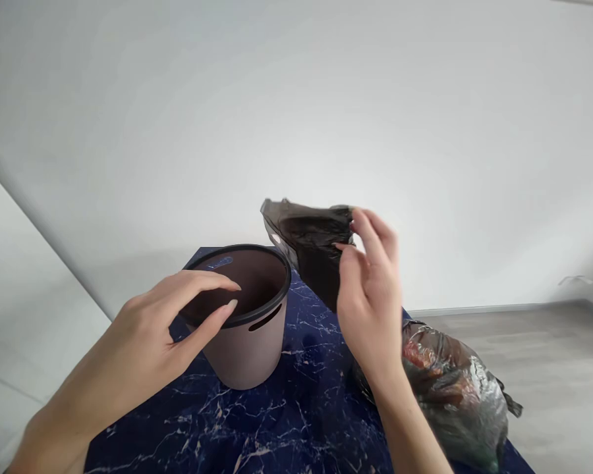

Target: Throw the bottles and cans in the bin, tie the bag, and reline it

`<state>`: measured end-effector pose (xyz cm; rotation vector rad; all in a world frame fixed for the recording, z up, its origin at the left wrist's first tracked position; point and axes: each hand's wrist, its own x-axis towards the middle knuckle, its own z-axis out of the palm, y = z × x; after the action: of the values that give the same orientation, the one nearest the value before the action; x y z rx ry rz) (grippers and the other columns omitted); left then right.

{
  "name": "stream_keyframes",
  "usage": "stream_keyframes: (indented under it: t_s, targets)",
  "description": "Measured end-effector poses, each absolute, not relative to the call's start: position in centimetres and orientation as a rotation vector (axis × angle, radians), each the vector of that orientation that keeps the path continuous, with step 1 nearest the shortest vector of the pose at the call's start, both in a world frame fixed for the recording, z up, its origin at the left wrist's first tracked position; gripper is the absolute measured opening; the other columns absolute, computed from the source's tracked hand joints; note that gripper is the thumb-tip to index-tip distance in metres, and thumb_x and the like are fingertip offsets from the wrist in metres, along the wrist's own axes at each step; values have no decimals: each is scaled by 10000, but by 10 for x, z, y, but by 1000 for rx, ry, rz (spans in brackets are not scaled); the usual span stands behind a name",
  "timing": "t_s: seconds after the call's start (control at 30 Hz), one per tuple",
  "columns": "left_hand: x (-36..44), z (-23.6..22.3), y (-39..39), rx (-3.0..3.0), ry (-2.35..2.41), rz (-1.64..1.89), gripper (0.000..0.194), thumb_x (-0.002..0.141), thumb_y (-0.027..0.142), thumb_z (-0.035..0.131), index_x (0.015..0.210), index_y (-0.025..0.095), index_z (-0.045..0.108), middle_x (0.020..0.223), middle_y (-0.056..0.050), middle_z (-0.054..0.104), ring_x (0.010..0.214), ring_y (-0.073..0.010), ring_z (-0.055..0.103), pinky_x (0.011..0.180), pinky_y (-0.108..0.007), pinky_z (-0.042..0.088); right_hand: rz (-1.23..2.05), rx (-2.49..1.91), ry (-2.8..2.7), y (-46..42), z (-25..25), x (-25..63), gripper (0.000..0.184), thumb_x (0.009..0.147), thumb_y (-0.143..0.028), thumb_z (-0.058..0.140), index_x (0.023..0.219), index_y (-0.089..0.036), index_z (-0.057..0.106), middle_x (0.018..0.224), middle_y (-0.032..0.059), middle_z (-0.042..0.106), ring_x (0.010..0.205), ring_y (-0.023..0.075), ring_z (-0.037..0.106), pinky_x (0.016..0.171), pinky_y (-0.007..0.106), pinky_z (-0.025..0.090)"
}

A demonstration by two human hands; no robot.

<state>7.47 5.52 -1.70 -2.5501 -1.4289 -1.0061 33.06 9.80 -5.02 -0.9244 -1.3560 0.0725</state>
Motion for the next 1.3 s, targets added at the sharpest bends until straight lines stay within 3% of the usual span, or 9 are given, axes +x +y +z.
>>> stream_keyframes:
  t_s: [0.13, 0.3, 0.43, 0.53, 0.63, 0.77, 1.0, 1.17, 1.3]
  targets:
    - [77, -14, 54, -2351, -1607, -1260, 279, 1057, 525, 615, 1308, 411, 654, 1310, 36, 753, 1129, -253, 745, 663, -315, 635, 179, -679, -1221, 67, -31, 322, 495, 1033, -176, 599, 1486, -366, 658, 1634, 20, 500, 1481, 285, 557, 1199, 513, 553]
    - [78, -16, 59, -2054, -1612, -1691, 580, 1015, 528, 690, 1524, 380, 452, 1545, -24, 605, 1269, -272, 698, 1057, -444, 622, 486, -620, -1182, 55, -26, 320, 453, 999, -164, 638, 1414, -325, 720, 1582, 51, 592, 1452, 316, 594, 1120, 507, 617]
    - [73, -20, 64, -2057, -1650, -1818, 687, 1016, 533, 687, 1595, 408, 340, 1635, -64, 523, 1265, -287, 710, 1064, -473, 624, 585, -587, -1173, 51, -18, 327, 441, 969, -139, 643, 1358, -307, 765, 1453, 54, 705, 1365, 289, 669, 1070, 424, 650]
    - [67, -19, 65, -2173, -1794, -1804, 782, 998, 569, 705, 1643, 411, 292, 1565, -84, 615, 1300, -304, 702, 988, -436, 660, 626, -581, -1180, 51, -16, 333, 478, 978, -114, 563, 1347, -333, 773, 1426, 41, 729, 1350, 275, 680, 1038, 418, 662]
    - [68, -14, 62, -2353, -1853, -1813, 637, 976, 583, 730, 1539, 373, 521, 1322, -62, 777, 1166, -289, 763, 863, -371, 690, 659, -555, -1162, 57, -20, 339, 454, 992, -138, 520, 1274, -349, 807, 1492, 32, 690, 1373, 304, 661, 1084, 509, 623]
    - [81, -8, 54, -2487, -1710, -1913, 314, 979, 564, 728, 1117, 288, 788, 1045, -41, 813, 902, -221, 777, 672, -271, 659, 667, -655, -1144, 66, -28, 339, 356, 990, -291, 673, 1332, -300, 773, 1412, 84, 733, 1320, 319, 689, 1172, 587, 541]
    - [102, -9, 37, -2505, -1668, -2016, 315, 990, 569, 695, 952, 260, 738, 761, -1, 674, 590, -125, 585, 441, -212, 454, 35, -773, -1161, 38, -25, 306, 340, 989, -255, 685, 1314, -353, 669, 1455, 73, 593, 1419, 275, 582, 1151, 539, 548]
    - [99, -11, 38, -2737, -1519, -1859, 267, 1059, 496, 612, 983, 254, 696, 761, 11, 666, 640, -144, 633, 528, -241, 516, -246, -655, -1520, 8, -21, 287, 313, 880, -94, 686, 1022, -372, 701, 1045, -37, 784, 1145, 274, 724, 1087, 534, 556]
    - [96, -9, 38, -2667, -1426, -1747, 194, 1079, 424, 589, 1019, 273, 695, 741, 34, 690, 608, -135, 636, 506, -233, 490, -374, -689, -1811, 10, -24, 293, 254, 905, -109, 677, 1011, -339, 693, 808, -74, 791, 926, 246, 759, 1075, 518, 513]
